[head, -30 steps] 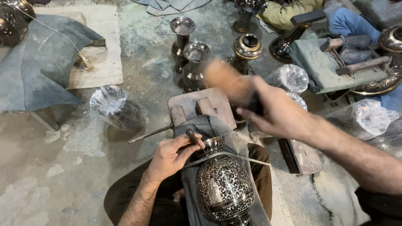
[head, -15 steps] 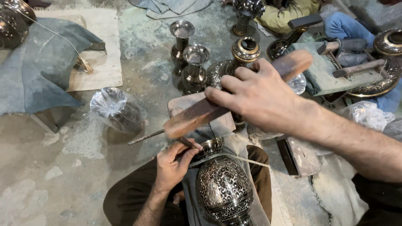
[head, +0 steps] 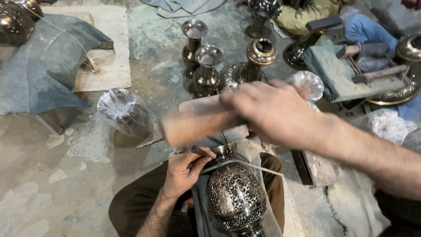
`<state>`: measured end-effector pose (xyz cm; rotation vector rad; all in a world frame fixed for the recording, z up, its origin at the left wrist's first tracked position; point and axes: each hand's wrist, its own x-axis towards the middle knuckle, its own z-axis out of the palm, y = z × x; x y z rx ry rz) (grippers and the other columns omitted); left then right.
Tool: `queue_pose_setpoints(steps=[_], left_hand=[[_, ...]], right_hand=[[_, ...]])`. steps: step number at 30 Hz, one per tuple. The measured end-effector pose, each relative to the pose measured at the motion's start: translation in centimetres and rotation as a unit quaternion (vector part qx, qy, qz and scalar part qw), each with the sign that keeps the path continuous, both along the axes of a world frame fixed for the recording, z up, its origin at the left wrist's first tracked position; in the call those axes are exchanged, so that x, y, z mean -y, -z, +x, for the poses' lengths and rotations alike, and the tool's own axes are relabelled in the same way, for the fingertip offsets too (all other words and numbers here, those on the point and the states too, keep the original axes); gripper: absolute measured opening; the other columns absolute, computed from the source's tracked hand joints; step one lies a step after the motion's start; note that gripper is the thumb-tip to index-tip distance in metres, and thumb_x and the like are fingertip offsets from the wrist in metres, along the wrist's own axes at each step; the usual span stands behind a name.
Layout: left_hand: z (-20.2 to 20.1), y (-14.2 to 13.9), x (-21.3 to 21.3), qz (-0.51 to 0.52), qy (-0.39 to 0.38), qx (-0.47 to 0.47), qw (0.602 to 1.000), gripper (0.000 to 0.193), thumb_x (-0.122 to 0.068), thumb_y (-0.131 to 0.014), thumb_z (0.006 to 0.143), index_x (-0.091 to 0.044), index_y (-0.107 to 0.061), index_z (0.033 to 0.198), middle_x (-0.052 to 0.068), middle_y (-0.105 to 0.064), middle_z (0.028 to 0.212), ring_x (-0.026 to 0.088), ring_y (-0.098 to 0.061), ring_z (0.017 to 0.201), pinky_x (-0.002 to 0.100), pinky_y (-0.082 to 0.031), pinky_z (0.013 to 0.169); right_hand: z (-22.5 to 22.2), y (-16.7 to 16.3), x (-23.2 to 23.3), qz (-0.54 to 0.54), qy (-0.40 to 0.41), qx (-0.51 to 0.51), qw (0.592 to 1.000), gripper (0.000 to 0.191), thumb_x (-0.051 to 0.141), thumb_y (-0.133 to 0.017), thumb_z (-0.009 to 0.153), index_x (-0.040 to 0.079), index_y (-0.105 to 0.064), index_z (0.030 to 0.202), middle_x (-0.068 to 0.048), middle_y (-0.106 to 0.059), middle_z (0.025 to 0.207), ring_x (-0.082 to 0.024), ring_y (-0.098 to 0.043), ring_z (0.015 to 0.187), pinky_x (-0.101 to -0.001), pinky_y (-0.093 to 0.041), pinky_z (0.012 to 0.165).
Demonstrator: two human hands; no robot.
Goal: The person sits on the floor and uses a hammer and chisel to shape the rim of a silver-colored metal vessel. They repeatedly strike the chisel against the vessel's edge while holding it steady with their other hand.
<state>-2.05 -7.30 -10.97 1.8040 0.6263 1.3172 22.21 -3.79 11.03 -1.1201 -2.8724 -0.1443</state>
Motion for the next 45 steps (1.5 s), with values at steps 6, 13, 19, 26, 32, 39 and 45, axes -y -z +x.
queue_pose_setpoints(steps=[6,13,19,26,32,39,45], left_hand=[[-0.5,-0.4,-0.7,0.024,0.019,-0.031,0.999,0.020,0.000,-0.075,0.093,-0.001,-0.070,0.112,0.009,-0.081,0.101,0.019,-0.081,0.094,0.031,-0.067,0.084],[-0.7,0.2,-0.4,-0.048,0.030,0.038,0.998,0.027,0.001,-0.071,0.097,0.001,-0.062,0.122,0.011,-0.080,0.104,0.020,-0.080,0.099,0.035,-0.066,0.089],[-1.2,1.0,-1.3,-0.020,0.060,0.024,0.998,0.027,0.003,-0.073,0.095,0.002,-0.067,0.121,0.011,-0.080,0.102,0.020,-0.080,0.097,0.034,-0.066,0.087],[-0.5,2.4,-0.5,-0.038,0.048,0.082,0.995,0.019,0.005,-0.071,0.096,0.002,-0.069,0.114,0.011,-0.077,0.104,0.021,-0.077,0.101,0.035,-0.065,0.093],[0.6,3.6,1.1,-0.122,-0.014,0.147,0.981,0.019,0.004,-0.069,0.097,0.002,-0.065,0.115,0.011,-0.078,0.103,0.019,-0.077,0.098,0.035,-0.065,0.092],[1.8,4.1,2.2,-0.155,-0.063,0.190,0.968,0.021,0.008,-0.066,0.098,0.004,-0.063,0.118,0.014,-0.078,0.103,0.021,-0.077,0.097,0.035,-0.064,0.090],[1.9,4.2,2.3,-0.093,-0.077,0.174,0.977,0.022,0.008,-0.068,0.097,0.003,-0.061,0.118,0.014,-0.077,0.104,0.021,-0.077,0.099,0.035,-0.065,0.090]], right_hand=[[2.4,1.6,1.2,0.027,0.067,0.042,0.997,0.070,0.008,-0.077,0.075,0.003,-0.049,0.139,-0.015,-0.067,0.110,-0.031,-0.071,0.098,-0.0575,-0.059,0.081],[2.0,4.7,0.8,-0.092,0.146,0.294,0.940,0.088,0.021,-0.084,0.068,0.011,-0.043,0.145,-0.016,-0.062,0.128,-0.032,-0.067,0.110,-0.0554,-0.058,0.082],[1.5,2.7,0.0,-0.187,0.205,-0.104,0.955,0.062,0.021,-0.073,0.091,0.010,-0.044,0.145,-0.011,-0.069,0.114,-0.029,-0.074,0.096,-0.0469,-0.063,0.078],[-1.4,-0.3,-1.3,-0.070,-0.034,-0.165,0.983,0.065,0.019,-0.066,0.089,0.000,-0.042,0.146,-0.017,-0.063,0.123,-0.029,-0.067,0.099,-0.0463,-0.061,0.077],[-4.0,-0.9,-1.9,0.013,-0.010,-0.059,0.998,0.047,0.013,-0.064,0.096,0.005,-0.052,0.141,-0.010,-0.067,0.107,-0.023,-0.067,0.092,-0.0445,-0.057,0.073],[-5.6,-0.2,-2.1,-0.004,-0.039,0.054,0.998,0.047,0.025,-0.062,0.100,0.005,-0.050,0.141,-0.010,-0.066,0.101,-0.022,-0.067,0.081,-0.0426,-0.058,0.064],[-4.9,0.4,-2.4,0.028,-0.083,-0.034,0.996,0.047,0.019,-0.068,0.095,0.008,-0.053,0.139,-0.008,-0.069,0.103,-0.020,-0.070,0.089,-0.0416,-0.058,0.067]])
